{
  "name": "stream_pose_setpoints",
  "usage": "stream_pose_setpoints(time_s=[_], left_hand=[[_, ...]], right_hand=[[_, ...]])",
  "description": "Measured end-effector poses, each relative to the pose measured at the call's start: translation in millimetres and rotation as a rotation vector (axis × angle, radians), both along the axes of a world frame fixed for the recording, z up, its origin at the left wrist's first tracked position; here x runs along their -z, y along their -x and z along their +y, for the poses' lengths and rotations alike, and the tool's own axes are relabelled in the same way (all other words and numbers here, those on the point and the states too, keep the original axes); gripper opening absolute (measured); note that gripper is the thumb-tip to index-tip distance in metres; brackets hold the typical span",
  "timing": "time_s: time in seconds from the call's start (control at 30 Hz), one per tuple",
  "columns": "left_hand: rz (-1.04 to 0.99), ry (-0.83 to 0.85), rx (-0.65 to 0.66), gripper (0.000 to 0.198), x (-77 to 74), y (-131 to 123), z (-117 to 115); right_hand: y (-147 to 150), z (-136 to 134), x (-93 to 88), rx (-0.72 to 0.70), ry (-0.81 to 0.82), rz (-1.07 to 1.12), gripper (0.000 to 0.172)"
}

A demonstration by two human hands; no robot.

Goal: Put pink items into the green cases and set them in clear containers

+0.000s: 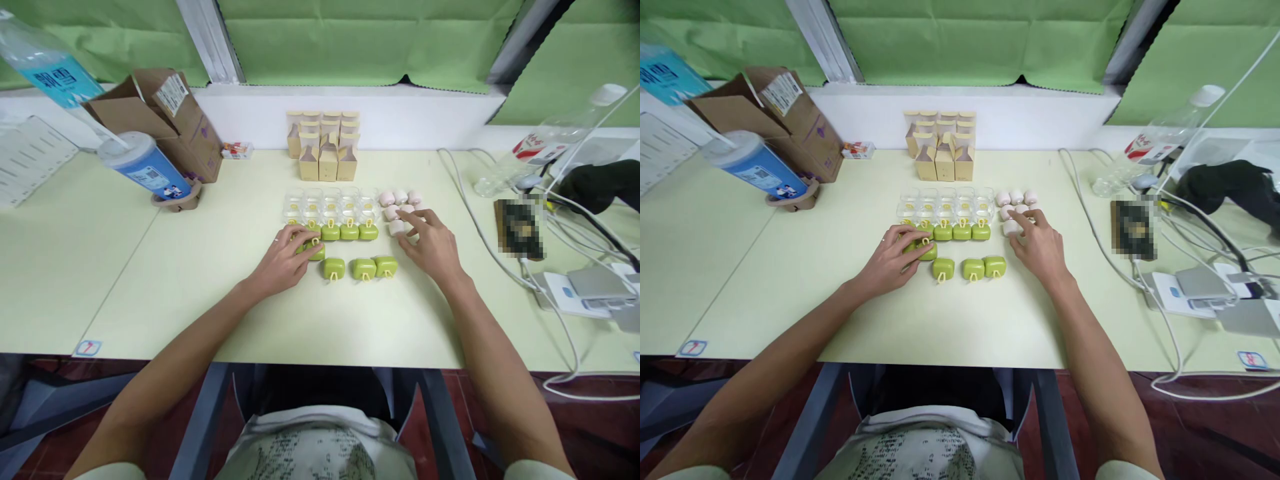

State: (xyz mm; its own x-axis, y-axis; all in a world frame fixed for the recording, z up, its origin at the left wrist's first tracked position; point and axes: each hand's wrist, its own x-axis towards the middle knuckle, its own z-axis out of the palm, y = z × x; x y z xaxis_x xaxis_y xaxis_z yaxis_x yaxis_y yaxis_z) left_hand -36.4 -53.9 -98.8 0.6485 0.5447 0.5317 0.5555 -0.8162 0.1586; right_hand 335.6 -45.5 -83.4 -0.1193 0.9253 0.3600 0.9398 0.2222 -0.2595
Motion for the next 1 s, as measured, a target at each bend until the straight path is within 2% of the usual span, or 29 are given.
stream_pose_setpoints(time_s=[0.1,0.2,0.27,0.37,0.5,0.6,0.7,0.8,1.0], left_hand=[[0.001,-0.013,-0.024,0.038,2.0,0,0],[-0.06,0.004,-0.081,0.03,5.4,-3,2],[-0.101,0.015,-0.118,0.025,7.8,-5,2],[-0.112,-0.007,-0.163,0.022,9.4,-7,2],[-0.107,-0.055,-0.199,0.027,7.1,-5,2],[-0.125,-0.053,-0.214,0.028,1.8,-1,3],[-0.158,-0.005,-0.226,0.035,-6.7,10,7],[-0.173,0.117,-0.194,0.04,-16.2,26,13],[-0.208,0.267,-0.095,0.036,-27.2,48,23]], right_hand=[[7,-5,-6.1,0.051,-0.075,0.021,0.051],[15,-8,-8.1,-0.016,-0.169,0.107,0.041],[22,-10,-9.1,-0.131,-0.234,0.174,0.035],[37,-19,-11.9,-0.376,-0.332,0.192,0.026],[63,-37,-15.2,-0.652,-0.403,0.055,0.018],[78,-49,-15.7,-0.754,-0.366,-0.066,0.024],[86,-55,-15.1,-0.778,-0.335,-0.136,0.031],[88,-57,-14.2,-0.759,-0.33,-0.161,0.036],[86,-54,-11.4,-0.695,-0.294,-0.262,0.042]])
